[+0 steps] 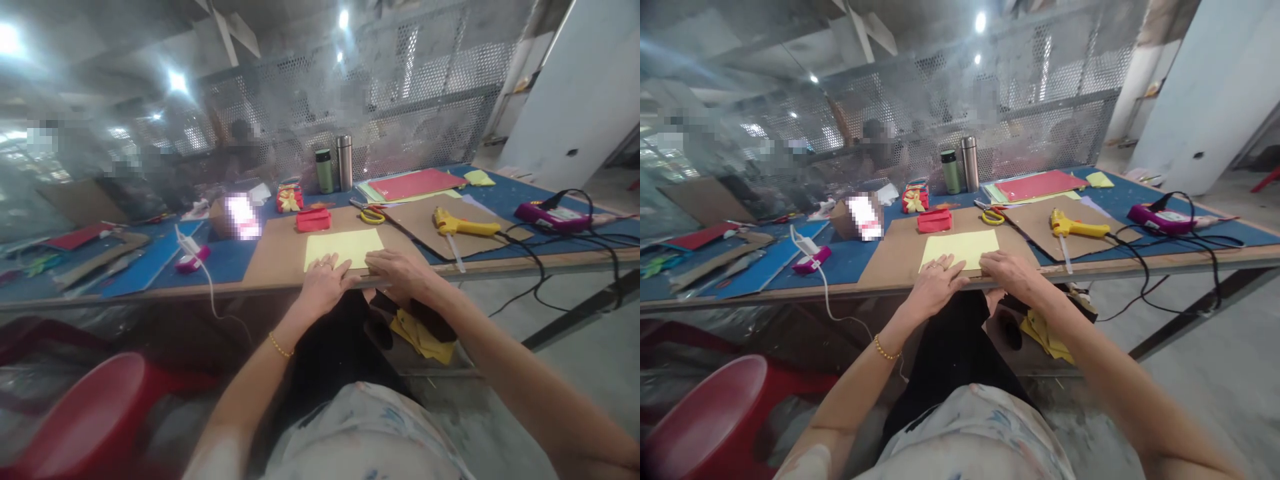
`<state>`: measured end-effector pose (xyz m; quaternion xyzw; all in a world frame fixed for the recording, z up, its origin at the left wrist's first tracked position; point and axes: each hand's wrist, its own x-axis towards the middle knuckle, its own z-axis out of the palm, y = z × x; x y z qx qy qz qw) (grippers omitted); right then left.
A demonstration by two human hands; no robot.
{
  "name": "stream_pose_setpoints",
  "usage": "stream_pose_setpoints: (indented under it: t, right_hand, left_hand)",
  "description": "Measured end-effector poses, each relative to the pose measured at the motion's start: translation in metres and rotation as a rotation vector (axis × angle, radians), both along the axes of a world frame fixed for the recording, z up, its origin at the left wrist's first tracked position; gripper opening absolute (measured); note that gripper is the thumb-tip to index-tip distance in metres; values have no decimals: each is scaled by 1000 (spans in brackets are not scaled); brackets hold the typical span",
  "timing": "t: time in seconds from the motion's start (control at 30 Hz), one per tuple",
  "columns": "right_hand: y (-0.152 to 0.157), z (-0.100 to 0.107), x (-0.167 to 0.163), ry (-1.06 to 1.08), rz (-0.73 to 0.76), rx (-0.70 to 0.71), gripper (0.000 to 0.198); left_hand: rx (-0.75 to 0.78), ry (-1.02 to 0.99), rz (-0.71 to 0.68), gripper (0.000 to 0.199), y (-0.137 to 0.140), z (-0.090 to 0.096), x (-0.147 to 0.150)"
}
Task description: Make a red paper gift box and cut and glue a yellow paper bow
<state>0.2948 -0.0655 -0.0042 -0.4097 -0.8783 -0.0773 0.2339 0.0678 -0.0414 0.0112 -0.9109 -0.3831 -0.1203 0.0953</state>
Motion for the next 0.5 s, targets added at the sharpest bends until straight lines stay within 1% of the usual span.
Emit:
stream_pose_setpoints:
  t: [0.1,0.2,0.3,0.37,0.43,0.47,0.5]
  right_hand:
    - [-1,5,5,-41,-13,-36,20]
    - [3,9,2,-104,-71,-54,10]
    - [12,9,0,-120,-145,-33,18]
    - [19,7,3,-71,-176,-16,20]
    - [23,5,9,0,-176,-5,22]
    - [24,4,12,34,-172,-4,24]
    - [24,4,16,65,-170,-6,26]
  left_hand:
    - [-20,29,36,54,3,13,8]
    - [-10,107,36,53,10,24,15]
    - [-47,122,-1,54,21,31,16]
    - [-88,85,-45,45,29,34,12]
    - [-121,41,-79,28,36,37,5]
    - [-142,14,-85,22,39,38,-1]
    - [-172,-24,-82,22,42,39,-7]
